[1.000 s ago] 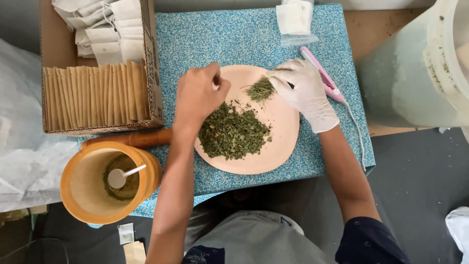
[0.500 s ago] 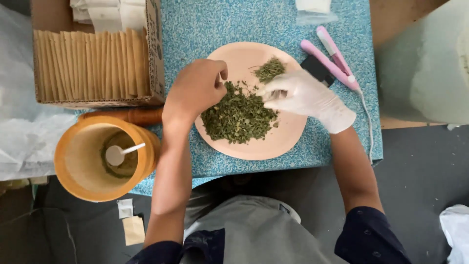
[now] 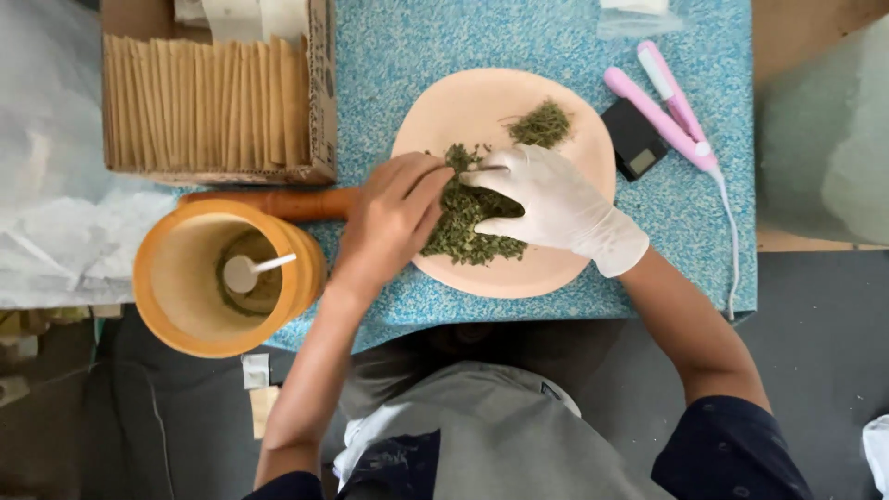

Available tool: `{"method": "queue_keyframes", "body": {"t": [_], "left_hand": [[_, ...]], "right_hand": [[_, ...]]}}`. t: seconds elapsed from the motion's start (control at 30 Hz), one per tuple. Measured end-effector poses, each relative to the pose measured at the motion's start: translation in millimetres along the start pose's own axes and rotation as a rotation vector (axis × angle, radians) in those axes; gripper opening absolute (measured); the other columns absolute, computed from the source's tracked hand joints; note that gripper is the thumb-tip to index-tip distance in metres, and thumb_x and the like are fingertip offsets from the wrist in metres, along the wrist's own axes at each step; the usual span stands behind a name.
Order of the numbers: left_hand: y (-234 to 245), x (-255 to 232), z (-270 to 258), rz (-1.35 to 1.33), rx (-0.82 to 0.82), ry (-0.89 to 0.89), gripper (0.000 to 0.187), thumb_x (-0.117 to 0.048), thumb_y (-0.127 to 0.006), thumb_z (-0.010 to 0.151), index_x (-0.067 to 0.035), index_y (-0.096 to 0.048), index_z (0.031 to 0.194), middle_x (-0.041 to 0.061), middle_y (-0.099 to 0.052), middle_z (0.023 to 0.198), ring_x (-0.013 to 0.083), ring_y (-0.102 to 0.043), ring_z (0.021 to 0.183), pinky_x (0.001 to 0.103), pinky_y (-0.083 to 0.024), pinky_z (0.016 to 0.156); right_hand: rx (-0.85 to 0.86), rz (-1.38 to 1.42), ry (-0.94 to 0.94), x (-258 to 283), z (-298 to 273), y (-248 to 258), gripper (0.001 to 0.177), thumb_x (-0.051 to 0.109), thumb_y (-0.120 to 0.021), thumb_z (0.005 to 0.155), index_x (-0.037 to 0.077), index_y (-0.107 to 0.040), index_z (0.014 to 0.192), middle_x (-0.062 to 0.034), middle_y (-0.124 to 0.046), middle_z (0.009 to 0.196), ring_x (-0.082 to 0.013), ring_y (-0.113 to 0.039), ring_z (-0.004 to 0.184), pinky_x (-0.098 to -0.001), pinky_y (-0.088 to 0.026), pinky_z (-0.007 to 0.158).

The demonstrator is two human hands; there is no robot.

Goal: Sorting dried tea leaves on a plate by hand to separate stems or impurities.

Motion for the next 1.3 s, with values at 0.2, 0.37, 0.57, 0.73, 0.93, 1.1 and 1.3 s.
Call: {"method": "queue_keyframes", "body": {"t": [0.2, 0.37, 0.57, 0.73, 0.93, 1.1, 1.3], "left_hand": [[-3, 5, -17, -0.035, -0.076, -0.035, 0.03, 0.008, -0.07, 0.1, 0.007, -0.075, 0.13, 0.026, -0.073, 0.124, 0.0438, -0.071, 0.117, 0.052, -0.061, 0.1], [-15, 4, -27, -0.062, -0.081, -0.07, 0.021, 0.002, -0.066, 0.101, 0.006, -0.078, 0.118, 0.024, -0.073, 0.114, 0.0429, -0.073, 0.112, 0.051, -0.06, 0.098], [-7, 3, -22, -0.068, -0.089, -0.068, 0.029, -0.015, -0.054, 0.109, 0.001, -0.079, 0.114, 0.016, -0.072, 0.107, 0.0371, -0.071, 0.111, 0.048, -0.055, 0.098], [-10, 4, -23, -0.006, -0.107, -0.092, 0.031, -0.027, -0.058, 0.106, -0.006, -0.081, 0.108, 0.01, -0.071, 0.102, 0.0323, -0.07, 0.108, 0.046, -0.051, 0.095], [-10, 2, -20, 0.044, -0.042, -0.067, 0.025, -0.028, -0.074, 0.102, -0.007, -0.082, 0.114, 0.01, -0.07, 0.104, 0.0307, -0.063, 0.115, 0.045, -0.045, 0.1], [-11, 5, -20, 0.034, -0.022, -0.009, 0.034, -0.04, -0.07, 0.107, -0.009, -0.083, 0.114, 0.007, -0.072, 0.098, 0.0277, -0.064, 0.11, 0.044, -0.045, 0.097], [-9, 3, -21, 0.019, -0.056, -0.062, 0.03, -0.033, -0.068, 0.108, -0.007, -0.082, 0.113, 0.008, -0.072, 0.098, 0.0285, -0.065, 0.105, 0.041, -0.047, 0.092]], "right_hand": [[-0.027, 0.024, -0.034, 3, 1, -26, 0.032, 0.044, -0.077, 0.103, 0.016, -0.081, 0.119, -0.0103, -0.076, 0.112, -0.0302, -0.075, 0.097, -0.0413, -0.063, 0.089], [-0.198, 0.037, -0.058, -13, -9, -20, 0.017, 0.027, -0.075, 0.101, 0.019, -0.078, 0.116, -0.0026, -0.074, 0.101, -0.0248, -0.072, 0.088, -0.0379, -0.061, 0.084], [-0.206, 0.202, -0.032, -17, -11, 18, 0.031, 0.0, -0.062, 0.097, 0.013, -0.081, 0.118, -0.007, -0.075, 0.095, -0.0288, -0.076, 0.089, -0.039, -0.061, 0.085], [-0.091, 0.161, 0.022, 8, 7, 33, 0.026, 0.019, -0.066, 0.098, 0.017, -0.081, 0.12, -0.0112, -0.078, 0.11, -0.0314, -0.077, 0.104, -0.0445, -0.06, 0.096], [0.347, 0.18, -0.27, 2, 3, -15, 0.037, 0.033, -0.074, 0.106, 0.014, -0.072, 0.138, -0.0194, -0.071, 0.133, -0.039, -0.075, 0.112, -0.0519, -0.061, 0.105], [0.036, 0.52, -0.171, 2, 4, 15, 0.028, 0.003, -0.064, 0.111, 0.005, -0.071, 0.138, -0.0169, -0.077, 0.109, -0.0291, -0.076, 0.093, -0.0457, -0.064, 0.096], [-0.096, 0.636, -0.294, -6, -6, 23, 0.036, -0.004, -0.064, 0.104, 0.01, -0.077, 0.134, -0.0122, -0.082, 0.125, -0.0262, -0.077, 0.118, -0.0442, -0.059, 0.106]]}}
Point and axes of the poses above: each hand's wrist, its own z-axis towards the middle knuckle, its own y-axis out of the back of the hand, x = y × z, the point moved 9 cm from there along z, towards the middle knuckle
